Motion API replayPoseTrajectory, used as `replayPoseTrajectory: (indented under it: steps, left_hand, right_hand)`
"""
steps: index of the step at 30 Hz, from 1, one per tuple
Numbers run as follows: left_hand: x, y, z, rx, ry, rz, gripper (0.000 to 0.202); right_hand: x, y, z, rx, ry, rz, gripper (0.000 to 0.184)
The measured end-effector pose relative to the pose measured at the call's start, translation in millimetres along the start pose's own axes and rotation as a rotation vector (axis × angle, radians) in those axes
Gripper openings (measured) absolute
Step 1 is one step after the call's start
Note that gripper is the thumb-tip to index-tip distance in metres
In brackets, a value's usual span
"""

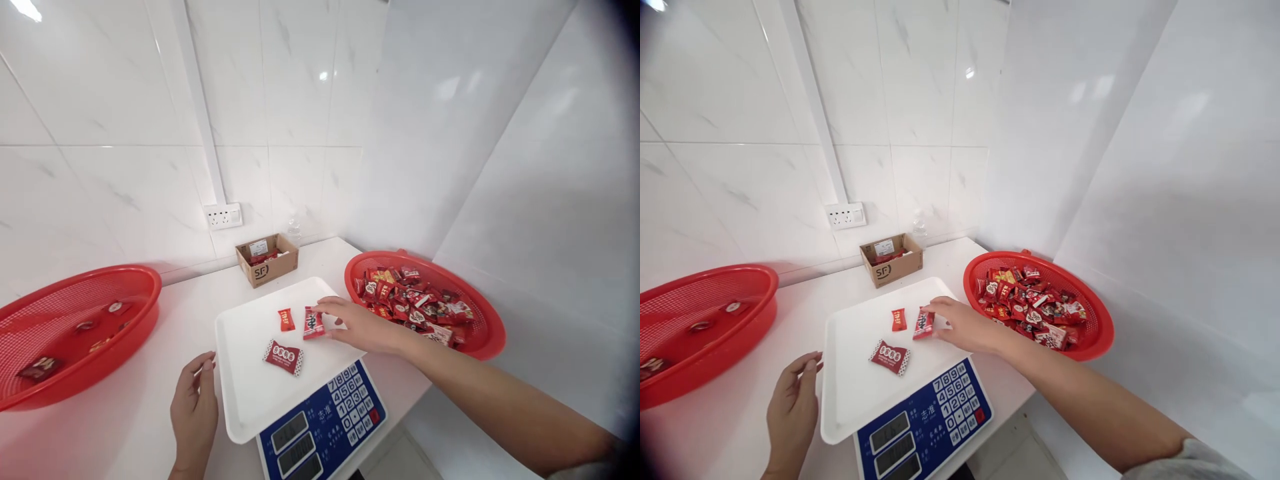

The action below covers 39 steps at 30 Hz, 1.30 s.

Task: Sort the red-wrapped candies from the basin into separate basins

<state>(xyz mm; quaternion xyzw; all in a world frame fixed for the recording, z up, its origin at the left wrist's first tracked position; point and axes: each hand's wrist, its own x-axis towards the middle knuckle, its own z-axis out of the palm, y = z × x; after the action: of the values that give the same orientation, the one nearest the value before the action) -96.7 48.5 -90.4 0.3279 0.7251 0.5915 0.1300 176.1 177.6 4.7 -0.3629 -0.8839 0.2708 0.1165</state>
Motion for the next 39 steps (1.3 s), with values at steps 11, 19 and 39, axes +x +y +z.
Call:
replayPoseTrajectory:
  steps: [11,19,39]
  left_hand:
    - [0.8,-0.8,-0.2,-0.042,-0.026,0.004,0.033]
    - [-1.4,4.0,1.1,-0.051,-0.046,0.002,0.033]
    - [-1.3,9.0,2.0,-0.018,0.007,0.008,0.032]
  right_hand:
    - [35.5,-35.5,42.0,-0.178,-0.257,-0.128,0.074]
    - [41.3,-33.4,46.8,-0.252,-0.336,-0.143,0.073]
    - [-33.5,68.7,-41.4,-0.210,0.103,0.368,0.050]
